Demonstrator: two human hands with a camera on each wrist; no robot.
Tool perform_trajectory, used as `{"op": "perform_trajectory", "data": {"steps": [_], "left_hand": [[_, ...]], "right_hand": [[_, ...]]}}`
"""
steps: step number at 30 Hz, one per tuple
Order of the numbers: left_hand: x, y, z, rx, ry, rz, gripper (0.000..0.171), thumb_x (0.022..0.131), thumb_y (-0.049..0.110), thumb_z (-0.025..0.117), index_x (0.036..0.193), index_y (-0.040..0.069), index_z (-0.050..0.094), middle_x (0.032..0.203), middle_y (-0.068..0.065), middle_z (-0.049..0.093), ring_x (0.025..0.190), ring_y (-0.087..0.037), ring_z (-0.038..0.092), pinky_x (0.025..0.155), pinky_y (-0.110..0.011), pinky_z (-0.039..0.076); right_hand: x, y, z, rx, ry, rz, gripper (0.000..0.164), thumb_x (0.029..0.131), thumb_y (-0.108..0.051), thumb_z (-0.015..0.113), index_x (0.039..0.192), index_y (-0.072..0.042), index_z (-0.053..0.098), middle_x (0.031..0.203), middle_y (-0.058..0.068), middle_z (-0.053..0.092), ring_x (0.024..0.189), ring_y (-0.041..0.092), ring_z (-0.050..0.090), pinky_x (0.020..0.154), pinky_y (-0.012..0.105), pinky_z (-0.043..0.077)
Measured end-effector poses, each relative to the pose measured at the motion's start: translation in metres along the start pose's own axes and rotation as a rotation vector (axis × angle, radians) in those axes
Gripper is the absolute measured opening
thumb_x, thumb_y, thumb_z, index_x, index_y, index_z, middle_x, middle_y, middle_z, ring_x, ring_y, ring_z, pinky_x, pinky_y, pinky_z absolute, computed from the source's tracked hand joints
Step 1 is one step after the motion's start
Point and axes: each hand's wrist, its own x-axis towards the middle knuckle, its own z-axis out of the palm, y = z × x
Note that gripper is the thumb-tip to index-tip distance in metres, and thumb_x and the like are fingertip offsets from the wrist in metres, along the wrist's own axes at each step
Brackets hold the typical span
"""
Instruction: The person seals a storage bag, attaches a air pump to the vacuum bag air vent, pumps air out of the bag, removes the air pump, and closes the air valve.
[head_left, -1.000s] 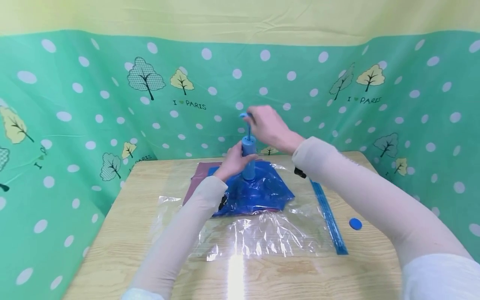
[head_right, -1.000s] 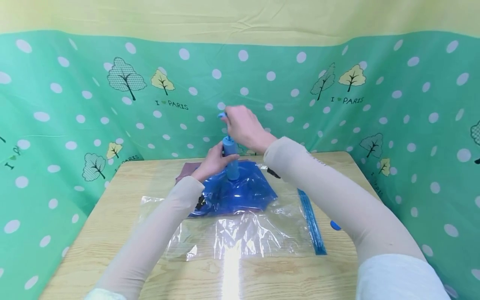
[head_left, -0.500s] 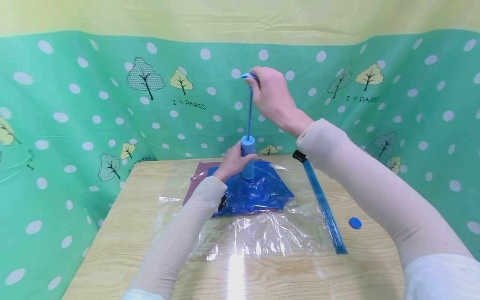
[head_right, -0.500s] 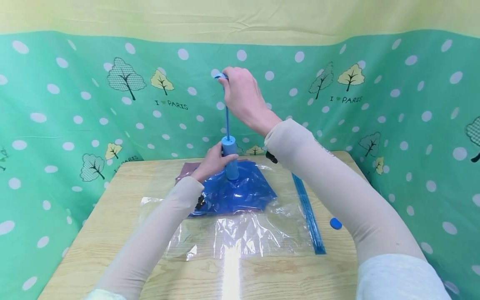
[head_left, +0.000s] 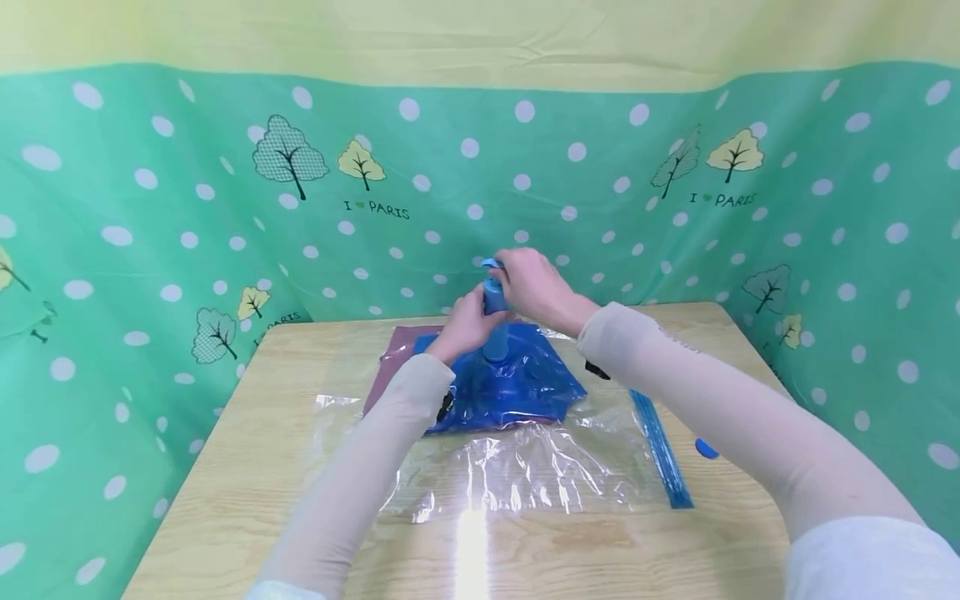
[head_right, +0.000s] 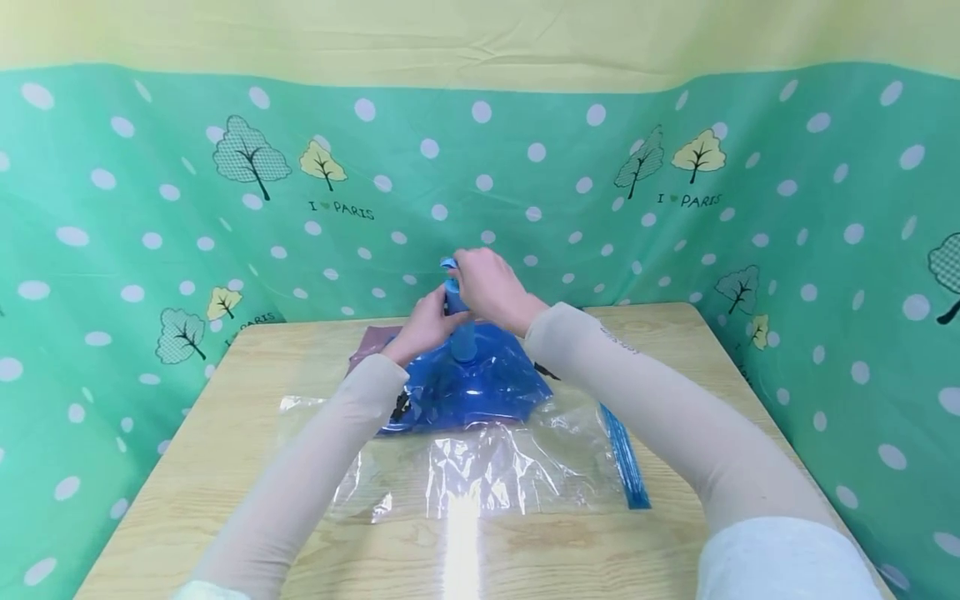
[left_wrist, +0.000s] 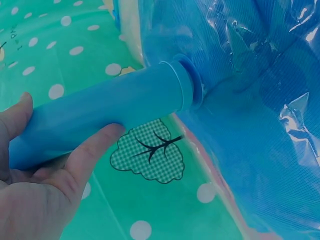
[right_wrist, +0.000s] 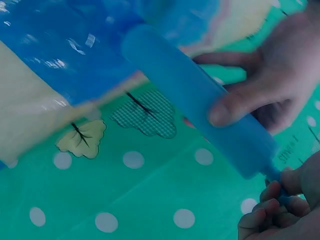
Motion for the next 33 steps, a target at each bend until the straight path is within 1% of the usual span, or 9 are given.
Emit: {"op": "perform_trajectory", "data": {"steps": [3, 7, 11, 15, 19, 22, 25, 28, 33], "left_hand": [[-0.001, 0.001, -0.001, -0.019, 0.003, -0.005, 0.055, 0.107, 0.031, 0.066, 0.15, 0.006, 0.044, 0.133, -0.013, 0.065, 0.114, -0.028, 0.067, 0.1, -0.048, 0.053], [0.001, 0.001, 0.0, -0.021, 0.01, 0.002, 0.053, 0.106, 0.029, 0.067, 0.149, 0.007, 0.046, 0.13, -0.013, 0.067, 0.112, -0.028, 0.067, 0.098, -0.048, 0.053], [0.004, 0.0, 0.001, -0.024, 0.022, -0.006, 0.051, 0.106, 0.028, 0.068, 0.147, 0.007, 0.048, 0.13, -0.014, 0.067, 0.116, -0.031, 0.067, 0.099, -0.048, 0.053], [0.005, -0.002, 0.003, -0.043, 0.038, -0.027, 0.052, 0.104, 0.027, 0.07, 0.146, 0.005, 0.05, 0.133, -0.016, 0.066, 0.122, -0.033, 0.065, 0.104, -0.049, 0.051], [0.005, -0.001, 0.005, -0.041, 0.045, -0.031, 0.057, 0.103, 0.028, 0.072, 0.147, 0.001, 0.049, 0.135, -0.018, 0.065, 0.124, -0.034, 0.063, 0.106, -0.049, 0.05], [0.004, 0.0, 0.005, -0.014, 0.04, -0.027, 0.059, 0.103, 0.029, 0.072, 0.149, 0.001, 0.047, 0.137, -0.019, 0.064, 0.125, -0.035, 0.063, 0.106, -0.049, 0.05], [0.004, 0.001, 0.006, -0.003, 0.039, -0.02, 0.057, 0.104, 0.027, 0.071, 0.149, 0.002, 0.047, 0.135, -0.019, 0.065, 0.124, -0.034, 0.064, 0.104, -0.048, 0.051], [0.005, -0.001, 0.005, -0.007, 0.055, -0.011, 0.053, 0.103, 0.025, 0.072, 0.146, 0.002, 0.05, 0.132, -0.019, 0.067, 0.121, -0.034, 0.065, 0.104, -0.047, 0.052], [0.006, -0.002, 0.004, 0.02, 0.037, -0.018, 0.052, 0.104, 0.029, 0.07, 0.146, 0.005, 0.05, 0.132, -0.017, 0.067, 0.12, -0.033, 0.066, 0.101, -0.048, 0.053]], "right_hand": [[-0.001, 0.003, 0.006, 0.007, -0.005, 0.0, 0.019, 0.111, -0.015, 0.055, 0.103, -0.002, 0.066, 0.087, 0.01, 0.065, 0.074, 0.024, 0.058, 0.065, 0.036, 0.048], [0.001, 0.001, -0.005, 0.034, 0.015, -0.012, 0.02, 0.11, -0.015, 0.058, 0.099, -0.001, 0.066, 0.081, 0.01, 0.062, 0.07, 0.024, 0.054, 0.063, 0.034, 0.046], [0.01, -0.01, -0.029, 0.093, 0.089, -0.031, 0.021, 0.11, -0.016, 0.057, 0.107, 0.001, 0.069, 0.084, 0.011, 0.063, 0.068, 0.023, 0.053, 0.062, 0.033, 0.046], [0.02, -0.027, -0.064, 0.152, 0.209, -0.046, 0.024, 0.111, -0.015, 0.056, 0.119, 0.001, 0.071, 0.095, 0.013, 0.069, 0.072, 0.021, 0.053, 0.068, 0.03, 0.048], [0.027, -0.039, -0.095, 0.114, 0.314, -0.074, 0.027, 0.111, -0.017, 0.055, 0.118, 0.002, 0.073, 0.092, 0.011, 0.067, 0.072, 0.021, 0.048, 0.071, 0.029, 0.044], [0.028, -0.044, -0.105, 0.072, 0.344, -0.09, 0.028, 0.111, -0.018, 0.055, 0.116, 0.001, 0.074, 0.089, 0.009, 0.065, 0.072, 0.021, 0.046, 0.073, 0.029, 0.04], [0.028, -0.044, -0.103, 0.068, 0.334, -0.095, 0.027, 0.111, -0.019, 0.054, 0.113, 0.001, 0.073, 0.087, 0.01, 0.062, 0.071, 0.022, 0.046, 0.071, 0.029, 0.04], [0.027, -0.039, -0.092, 0.1, 0.273, -0.078, 0.026, 0.111, -0.018, 0.054, 0.115, 0.001, 0.072, 0.088, 0.01, 0.063, 0.07, 0.023, 0.049, 0.068, 0.03, 0.042], [0.015, -0.016, -0.046, 0.096, 0.102, -0.014, 0.022, 0.11, -0.015, 0.058, 0.113, 0.001, 0.071, 0.09, 0.01, 0.067, 0.071, 0.023, 0.058, 0.064, 0.033, 0.05]]}}
